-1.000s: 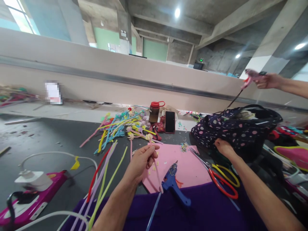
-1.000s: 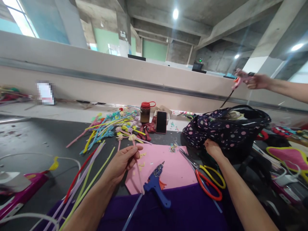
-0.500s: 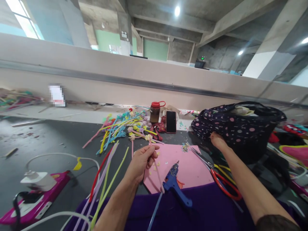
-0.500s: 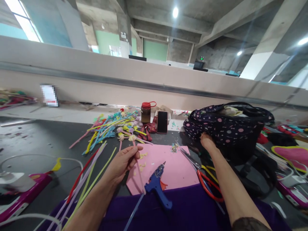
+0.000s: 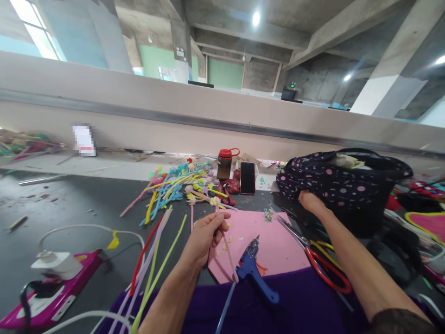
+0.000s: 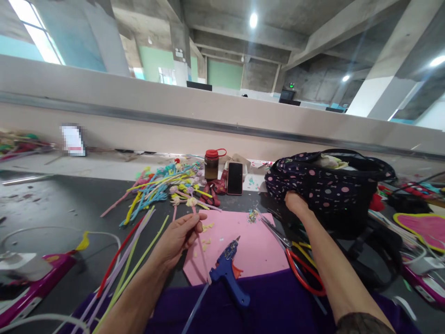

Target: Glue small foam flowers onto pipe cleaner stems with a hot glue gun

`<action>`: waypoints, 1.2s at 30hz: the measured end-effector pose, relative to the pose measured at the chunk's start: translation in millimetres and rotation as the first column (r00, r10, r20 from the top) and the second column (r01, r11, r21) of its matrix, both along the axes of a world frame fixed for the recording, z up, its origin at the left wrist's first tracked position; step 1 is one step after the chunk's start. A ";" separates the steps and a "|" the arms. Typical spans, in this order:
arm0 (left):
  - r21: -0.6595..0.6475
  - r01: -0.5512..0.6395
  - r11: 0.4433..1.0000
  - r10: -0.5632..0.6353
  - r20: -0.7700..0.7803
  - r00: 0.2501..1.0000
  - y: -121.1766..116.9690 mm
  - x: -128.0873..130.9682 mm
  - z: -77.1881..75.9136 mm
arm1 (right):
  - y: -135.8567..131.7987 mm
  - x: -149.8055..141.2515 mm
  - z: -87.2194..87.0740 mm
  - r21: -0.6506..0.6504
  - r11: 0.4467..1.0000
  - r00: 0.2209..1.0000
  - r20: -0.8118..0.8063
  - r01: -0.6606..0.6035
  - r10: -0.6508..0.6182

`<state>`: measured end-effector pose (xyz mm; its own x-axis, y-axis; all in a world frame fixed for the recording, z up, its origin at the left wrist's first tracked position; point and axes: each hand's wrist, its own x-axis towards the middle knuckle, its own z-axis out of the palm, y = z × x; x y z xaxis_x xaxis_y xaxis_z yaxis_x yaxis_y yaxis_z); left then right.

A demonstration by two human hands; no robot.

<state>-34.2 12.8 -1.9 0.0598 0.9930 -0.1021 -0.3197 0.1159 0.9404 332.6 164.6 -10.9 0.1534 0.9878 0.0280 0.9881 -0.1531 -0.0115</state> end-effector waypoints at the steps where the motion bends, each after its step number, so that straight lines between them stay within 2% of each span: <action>1: 0.001 0.001 1.000 -0.001 0.002 1.000 0.0 0.0 -0.2 | -3.4 -3.1 2.6 0.002 1.000 0.999 -0.043 -0.019 0.019; 4: 0.013 -0.001 1.000 0.000 0.007 1.000 -0.1 0.2 -0.6 | -13.1 -17.7 9.2 0.018 0.997 0.972 -0.218 -0.081 0.083; 7: 0.006 -0.007 1.000 0.007 0.009 1.000 -0.7 0.1 0.5 | -25.8 -38.3 12.3 0.067 0.986 0.895 -0.413 -0.154 0.168; 9: -0.007 -0.013 1.000 0.014 0.010 1.000 -1.4 -0.1 2.0 | -37.9 -52.7 12.9 0.101 0.974 0.804 -0.551 -0.201 0.223; 11: -0.011 -0.016 1.000 0.017 0.015 1.000 -2.0 -0.3 3.3 | -52.1 -65.9 13.5 0.120 0.962 0.681 -0.686 -0.244 0.258; 16: 0.013 0.013 1.000 -0.014 0.031 0.999 -2.8 0.7 3.4 | -84.8 -94.8 16.3 0.137 0.936 0.362 -0.896 -0.324 0.256; 18: 0.016 0.025 1.000 -0.025 0.028 0.999 -3.1 0.9 2.8 | -94.4 -109.1 18.6 0.141 0.924 0.270 -0.931 -0.356 0.246; 21: 0.031 0.044 0.999 -0.044 0.015 0.999 -4.1 0.7 2.8 | -106.8 -137.0 26.2 0.135 0.895 0.186 -0.955 -0.425 0.232; 23: 0.039 0.061 0.997 -0.061 0.017 0.998 -5.3 -0.1 3.9 | -113.4 -158.1 35.1 0.139 0.862 0.153 -0.958 -0.487 0.241; 24: 0.037 0.068 0.997 -0.069 0.025 0.997 -6.0 -0.7 4.7 | -115.8 -168.5 40.6 0.166 0.821 0.137 -0.949 -0.546 0.283; 27: 0.038 0.098 0.994 -0.099 0.030 0.995 -7.9 -3.6 8.1 | -117.0 -195.6 58.7 0.323 0.714 0.147 -0.847 -0.621 0.510; 29: 0.035 0.102 0.994 -0.103 0.028 0.994 -8.9 -6.5 10.2 | -113.1 -208.3 68.8 0.387 0.660 0.161 -0.775 -0.643 0.611; 32: 0.015 0.137 0.990 -0.137 0.022 0.990 -9.9 -11.2 11.5 | -104.6 -217.7 76.3 0.447 0.614 0.230 -0.654 -0.651 0.720; 36: -0.002 0.145 0.989 -0.145 0.004 0.989 -10.4 -16.2 11.5 | -96.1 -214.9 73.3 0.471 0.598 0.347 -0.516 -0.648 0.783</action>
